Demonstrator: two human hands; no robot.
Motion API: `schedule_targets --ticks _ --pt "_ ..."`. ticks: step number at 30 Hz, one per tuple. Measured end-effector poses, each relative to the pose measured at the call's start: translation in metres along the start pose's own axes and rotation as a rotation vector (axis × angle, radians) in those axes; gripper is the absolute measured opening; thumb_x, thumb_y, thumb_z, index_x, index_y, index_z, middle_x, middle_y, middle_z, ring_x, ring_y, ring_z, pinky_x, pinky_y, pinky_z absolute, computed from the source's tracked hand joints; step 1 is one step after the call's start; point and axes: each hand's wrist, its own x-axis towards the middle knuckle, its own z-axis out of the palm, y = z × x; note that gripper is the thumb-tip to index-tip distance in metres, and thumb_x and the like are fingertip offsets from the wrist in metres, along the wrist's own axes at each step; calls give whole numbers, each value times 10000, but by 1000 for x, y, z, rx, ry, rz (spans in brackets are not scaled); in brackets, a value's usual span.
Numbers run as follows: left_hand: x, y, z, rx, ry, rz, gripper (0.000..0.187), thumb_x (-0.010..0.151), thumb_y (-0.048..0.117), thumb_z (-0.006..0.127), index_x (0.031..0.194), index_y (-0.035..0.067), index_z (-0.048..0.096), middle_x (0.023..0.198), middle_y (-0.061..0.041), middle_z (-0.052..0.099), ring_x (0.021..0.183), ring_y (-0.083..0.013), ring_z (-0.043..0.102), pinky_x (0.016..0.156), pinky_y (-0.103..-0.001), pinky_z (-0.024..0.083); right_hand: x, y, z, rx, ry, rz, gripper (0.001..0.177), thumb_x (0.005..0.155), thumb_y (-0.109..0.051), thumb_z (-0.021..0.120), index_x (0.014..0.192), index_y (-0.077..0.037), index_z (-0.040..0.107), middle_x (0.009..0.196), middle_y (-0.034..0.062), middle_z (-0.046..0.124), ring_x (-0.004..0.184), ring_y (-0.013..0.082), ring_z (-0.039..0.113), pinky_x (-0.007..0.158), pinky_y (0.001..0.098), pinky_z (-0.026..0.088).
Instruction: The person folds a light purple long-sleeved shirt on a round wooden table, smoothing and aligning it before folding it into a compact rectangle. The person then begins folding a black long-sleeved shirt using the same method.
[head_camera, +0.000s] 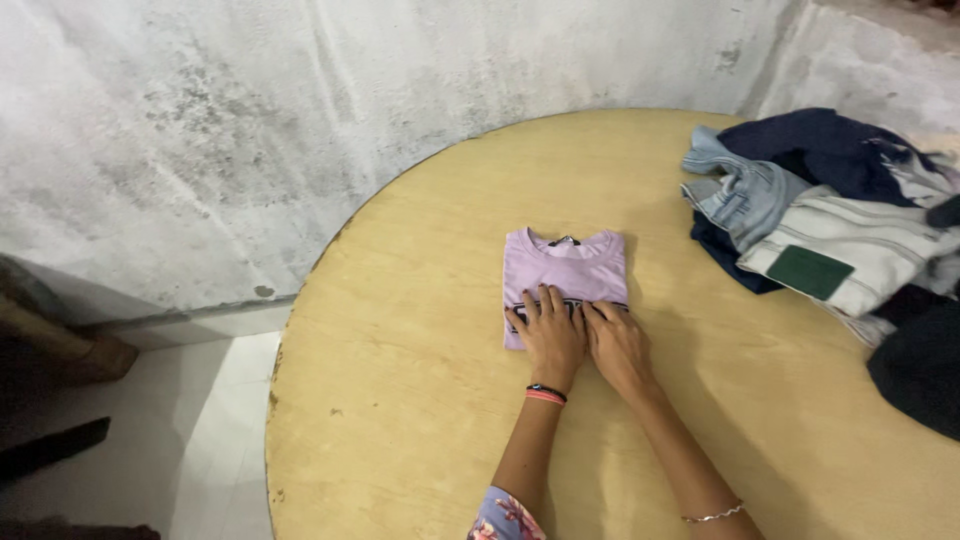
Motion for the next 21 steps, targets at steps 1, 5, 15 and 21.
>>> schedule_targets --ticks 1,5,15,21 --pt "1 -3 -2 7 2 -18 601 985 412 487 1412 -8 529 1520 -178 485 1436 -432 357 1119 -725 178 2 -3 5 -2 11 -9 312 939 -147 607 1219 -66 716 1165 118 704 963 334 698 874 453 549" --pt "6 -18 -10 -17 18 -100 571 968 361 491 1403 -4 544 1526 -161 487 1447 -434 347 1134 -726 166 7 -16 23 -5 45 -88 342 910 -73 570 1219 -45 714 1195 136 696 1001 338 694 883 447 546" --pt "6 -34 -12 -32 114 -148 582 963 341 492 1403 -37 534 1526 -204 473 1474 -449 285 1147 -715 120 12 -27 55 56 51 -86 340 917 -61 576 1234 -37 696 1224 148 682 1076 346 652 948 448 515" --pt "5 -25 -22 137 86 -131 583 995 351 466 1427 -40 505 1512 -234 475 1504 -409 278 1187 -670 132 11 1 45 571 -42 24 464 873 52 555 1315 -42 660 1366 164 641 1277 327 587 1085 419 446"
